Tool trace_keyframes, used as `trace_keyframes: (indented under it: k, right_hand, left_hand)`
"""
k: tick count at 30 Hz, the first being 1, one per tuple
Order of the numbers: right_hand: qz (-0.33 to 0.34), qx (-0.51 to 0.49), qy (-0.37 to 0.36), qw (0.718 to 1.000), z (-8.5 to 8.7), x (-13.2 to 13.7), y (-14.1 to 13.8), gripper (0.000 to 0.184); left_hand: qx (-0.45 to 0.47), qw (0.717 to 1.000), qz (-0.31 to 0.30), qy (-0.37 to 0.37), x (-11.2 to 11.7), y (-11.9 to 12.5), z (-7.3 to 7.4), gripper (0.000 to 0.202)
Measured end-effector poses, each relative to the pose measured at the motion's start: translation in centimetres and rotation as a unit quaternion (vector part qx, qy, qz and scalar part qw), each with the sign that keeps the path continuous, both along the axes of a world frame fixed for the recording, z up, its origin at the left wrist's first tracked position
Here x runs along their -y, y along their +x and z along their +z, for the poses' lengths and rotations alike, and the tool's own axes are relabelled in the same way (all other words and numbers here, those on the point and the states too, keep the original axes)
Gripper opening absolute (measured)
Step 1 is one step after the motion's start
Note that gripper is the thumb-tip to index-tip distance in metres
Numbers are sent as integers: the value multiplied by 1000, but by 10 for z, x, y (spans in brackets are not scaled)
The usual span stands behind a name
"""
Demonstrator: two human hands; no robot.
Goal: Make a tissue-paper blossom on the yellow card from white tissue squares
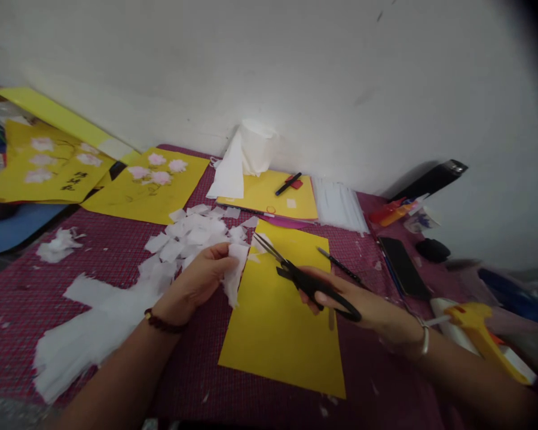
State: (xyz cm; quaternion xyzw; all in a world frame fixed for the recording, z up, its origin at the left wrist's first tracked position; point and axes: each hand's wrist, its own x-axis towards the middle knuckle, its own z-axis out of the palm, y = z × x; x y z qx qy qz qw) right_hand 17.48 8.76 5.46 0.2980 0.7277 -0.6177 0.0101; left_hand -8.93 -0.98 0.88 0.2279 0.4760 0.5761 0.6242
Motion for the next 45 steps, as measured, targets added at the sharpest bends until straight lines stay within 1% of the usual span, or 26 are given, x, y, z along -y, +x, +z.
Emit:
trace_keyframes:
  k: [2, 4, 6, 8, 11, 14, 17, 21, 24, 26, 28, 30, 32, 34, 36, 38, 40, 42, 45]
  right_hand:
    - [43, 38, 25, 998, 15, 1, 2, 78]
    - [84, 66, 26, 994, 23, 2, 2, 78]
    - [106, 73, 19, 991, 23, 2, 0, 77]
    - [109, 66, 10, 992, 18, 2, -3, 76]
    - [104, 46, -9, 994, 9, 3, -9, 75]
    - [101, 32, -22, 994, 3, 4, -15, 74]
    - [96, 34, -14, 995, 1, 3, -18, 70]
    - [66, 61, 4, 996, -4, 3, -16, 66]
    - [50, 71, -36, 996, -10, 3, -14, 68]
    - [40, 72, -64, 995, -14, 4, -12, 68]
    - [28, 65, -76, 995, -17, 3, -11, 68]
    - [17, 56, -78, 995, -19, 2, -11, 69]
    - [3, 48, -75, 996, -22, 0, -11, 71]
    - [-13, 41, -70, 997, -24, -2, -11, 72]
    - [-23, 33, -67, 997, -25, -3, -11, 73]
    - [-14, 27, -60, 998, -24, -3, -8, 75]
    - [7, 20, -37, 999, -18, -2, -5, 77]
    - [30, 21, -2, 999, -8, 0, 0, 78]
    - [63, 45, 32, 996, 5, 2, 6, 77]
  left_hand:
    - [7, 1000, 6, 26, 1, 0, 2, 26]
    - [8, 999, -8, 39, 2, -1, 3, 35]
    - [-2, 999, -24, 38, 2, 0, 4, 43]
    - [-15, 999, -30, 31, 2, 2, 3, 47]
    - [-38, 999, -25, 29, 1, 6, 0, 49]
    - [-57, 998, -20, 31, 0, 8, -2, 50]
    - [-68, 997, -13, 31, 0, 7, -3, 50]
    - [-87, 996, -13, 34, -1, 7, -2, 50]
    - [-100, 994, -18, 34, -1, 7, -1, 49]
    - [-109, 994, -4, 29, -1, 7, -1, 48]
    - [-89, 996, 22, 16, -2, 6, -3, 45]
    - [-34, 998, 53, 2, -3, 4, -4, 39]
    - [14, 997, 71, -11, -4, 2, -6, 32]
    - [27, 997, 59, -29, -5, 1, -7, 28]
    - [-2, 999, 13, -43, -4, 0, -7, 30]
    - [-63, 997, -32, -38, -3, 1, -6, 36]
    - [-124, 991, -46, -22, -2, 2, -5, 41]
    - [-159, 987, -30, -14, -2, 2, -4, 44]
    - [-164, 986, 4, -7, -2, 1, -3, 48]
